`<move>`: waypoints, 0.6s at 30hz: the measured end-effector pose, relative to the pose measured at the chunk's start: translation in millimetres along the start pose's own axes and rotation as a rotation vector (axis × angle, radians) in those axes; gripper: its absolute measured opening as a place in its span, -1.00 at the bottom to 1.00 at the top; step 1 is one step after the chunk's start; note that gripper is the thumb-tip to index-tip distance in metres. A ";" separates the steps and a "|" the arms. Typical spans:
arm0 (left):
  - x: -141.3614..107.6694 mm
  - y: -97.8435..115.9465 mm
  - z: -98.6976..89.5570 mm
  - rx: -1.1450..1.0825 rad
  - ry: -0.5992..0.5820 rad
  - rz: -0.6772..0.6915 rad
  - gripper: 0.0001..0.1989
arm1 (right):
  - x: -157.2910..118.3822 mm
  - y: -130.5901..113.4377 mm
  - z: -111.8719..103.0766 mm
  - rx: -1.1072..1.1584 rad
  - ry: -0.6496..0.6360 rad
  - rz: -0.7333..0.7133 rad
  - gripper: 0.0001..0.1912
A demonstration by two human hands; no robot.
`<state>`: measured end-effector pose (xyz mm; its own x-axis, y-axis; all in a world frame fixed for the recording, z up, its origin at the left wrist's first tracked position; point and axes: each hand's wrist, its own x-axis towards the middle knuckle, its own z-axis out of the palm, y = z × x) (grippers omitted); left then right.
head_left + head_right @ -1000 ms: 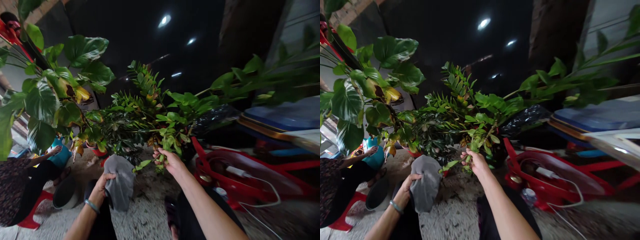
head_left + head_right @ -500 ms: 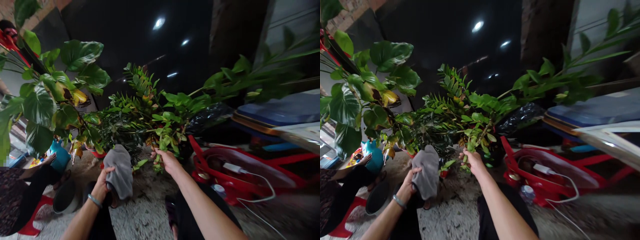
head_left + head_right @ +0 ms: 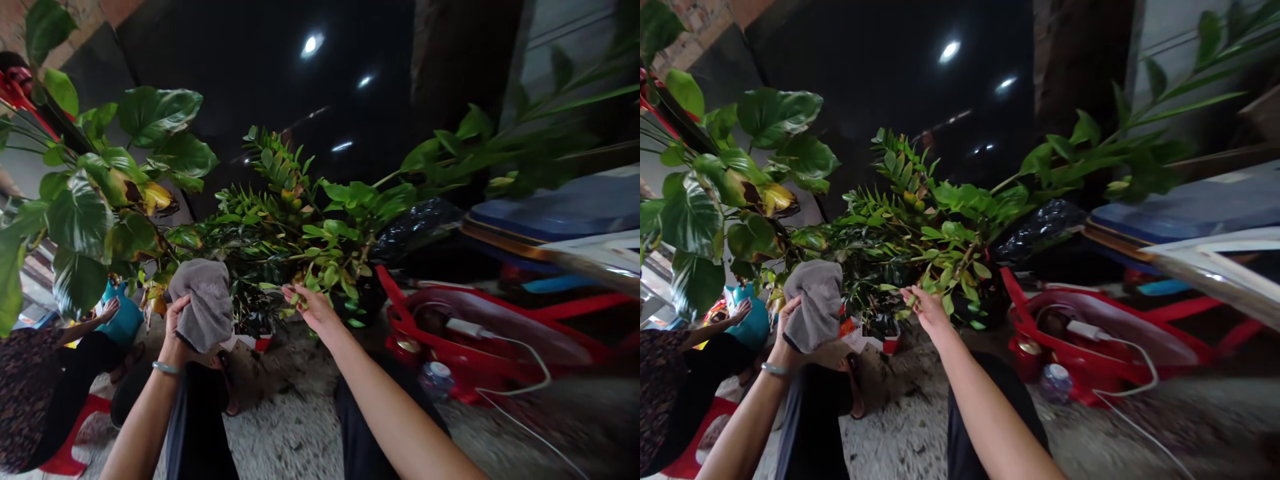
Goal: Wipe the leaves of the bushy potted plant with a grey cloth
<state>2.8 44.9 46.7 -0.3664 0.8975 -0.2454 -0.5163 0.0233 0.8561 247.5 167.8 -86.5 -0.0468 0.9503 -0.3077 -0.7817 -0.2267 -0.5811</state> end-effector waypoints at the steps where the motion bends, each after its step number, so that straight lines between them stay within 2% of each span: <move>1: -4.1 0.8 0.0 -0.004 -0.008 -0.012 -0.94 | 0.6 1.1 1.9 0.017 -0.016 -0.007 -0.80; 3: -8.3 10.5 3.2 -0.057 -0.007 0.082 -0.95 | 1.8 2.6 3.7 0.051 -0.046 -0.026 -0.81; 6: -1.0 32.9 18.7 -0.143 -0.021 0.294 -0.94 | 3.1 3.6 3.3 0.070 -0.073 -0.047 -0.82; 8: 11.0 35.9 31.5 -0.129 -0.053 0.332 -0.95 | 3.6 3.5 2.1 0.073 -0.082 -0.050 -0.83; 9: 17.6 30.3 36.4 -0.088 -0.069 0.314 -0.94 | 3.7 3.4 1.4 0.072 -0.085 -0.050 -0.83; 11: 28.0 4.9 39.8 0.060 -0.089 0.192 -0.84 | 3.8 3.0 0.2 0.063 -0.087 -0.048 -0.83; 13: 30.9 -29.9 33.8 0.227 -0.094 0.018 -0.74 | 3.8 2.3 -0.6 0.056 -0.084 -0.047 -0.84; 15: 25.3 -57.2 22.7 0.308 -0.130 -0.078 -0.67 | 3.8 1.3 -1.3 0.051 -0.071 -0.044 -0.85; 16: 20.4 -63.3 17.8 0.333 -0.166 -0.113 -0.64 | 3.8 0.7 -1.6 0.049 -0.065 -0.039 -0.85; 18: 11.1 -56.8 14.4 0.337 -0.225 -0.114 -0.61 | 3.5 0.0 -2.5 0.046 -0.069 -0.024 -0.85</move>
<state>39.2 59.8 1.9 -0.1241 0.9537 -0.2740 -0.2484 0.2375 0.9391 248.8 170.6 -89.4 -0.0693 0.9682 -0.2403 -0.8108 -0.1950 -0.5519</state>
